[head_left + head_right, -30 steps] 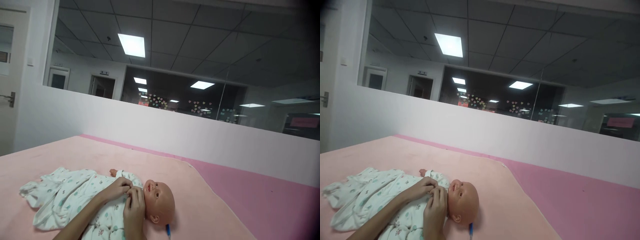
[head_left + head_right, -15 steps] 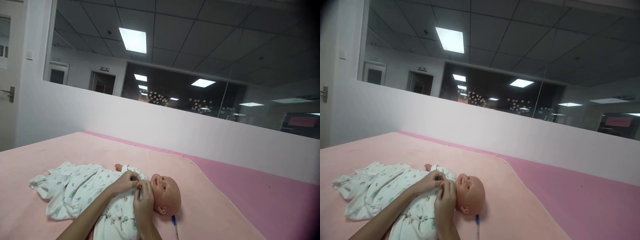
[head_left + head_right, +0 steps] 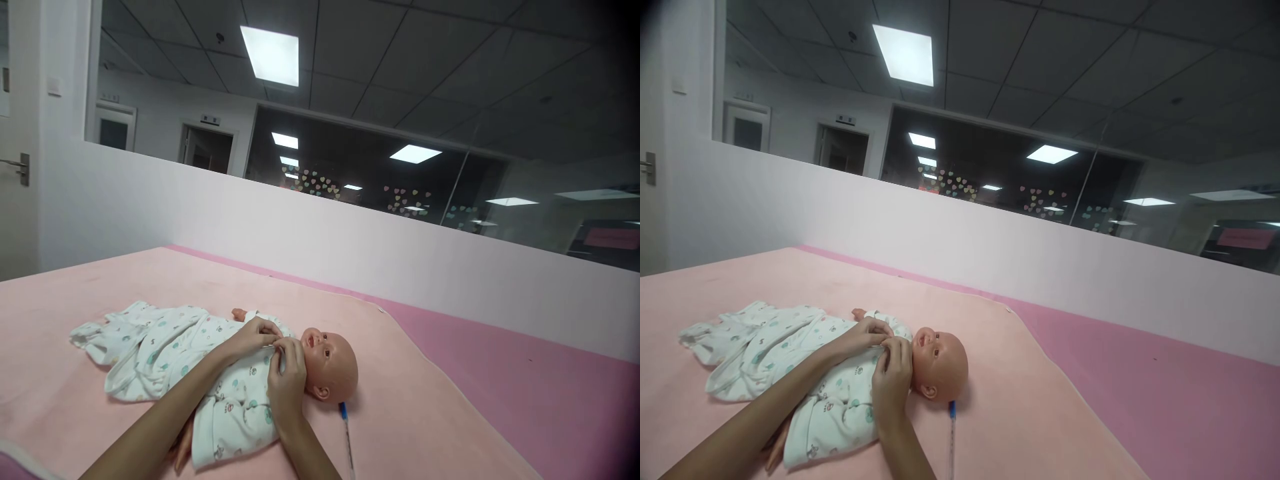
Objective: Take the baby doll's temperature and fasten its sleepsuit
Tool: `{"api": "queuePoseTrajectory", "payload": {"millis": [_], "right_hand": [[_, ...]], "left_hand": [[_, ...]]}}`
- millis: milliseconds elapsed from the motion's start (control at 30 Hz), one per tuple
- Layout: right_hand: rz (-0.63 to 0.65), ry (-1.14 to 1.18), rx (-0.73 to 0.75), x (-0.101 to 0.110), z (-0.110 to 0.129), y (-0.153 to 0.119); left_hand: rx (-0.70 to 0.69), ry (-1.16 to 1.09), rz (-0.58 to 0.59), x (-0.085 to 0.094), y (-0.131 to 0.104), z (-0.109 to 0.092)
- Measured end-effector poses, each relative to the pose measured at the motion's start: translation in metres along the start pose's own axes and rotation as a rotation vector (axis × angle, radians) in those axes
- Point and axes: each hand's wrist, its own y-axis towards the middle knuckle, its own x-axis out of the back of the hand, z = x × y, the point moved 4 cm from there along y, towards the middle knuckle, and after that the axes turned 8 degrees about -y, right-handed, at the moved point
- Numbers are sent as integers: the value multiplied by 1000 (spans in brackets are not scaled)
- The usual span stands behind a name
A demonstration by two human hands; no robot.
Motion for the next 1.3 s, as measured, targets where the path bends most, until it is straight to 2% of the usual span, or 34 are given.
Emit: {"api": "queuePoseTrajectory", "payload": {"millis": [133,333,400,533,767,1000,1133,1300], "right_hand": [[-10,0,5,1,0,-1],[-6,25,-19,0,-3,-3],[-5,31,-27,0,-3,-3],[0,30,-30,1,-1,-3],[-8,61,-23,3,1,-2],[1,75,-22,1,-1,-2],[-20,78,-76,2,-4,-1],[-52,67,-100,2,-7,1]], "left_hand": [[6,8,61,1,-4,-8],[47,-40,318,5,-15,-20],[39,29,299,6,-15,-20],[15,156,170,6,-14,-16],[21,119,86,7,-12,-9],[41,107,78,4,-15,-14],[14,57,107,2,-16,-17],[-2,27,121,4,-15,-10]]}}
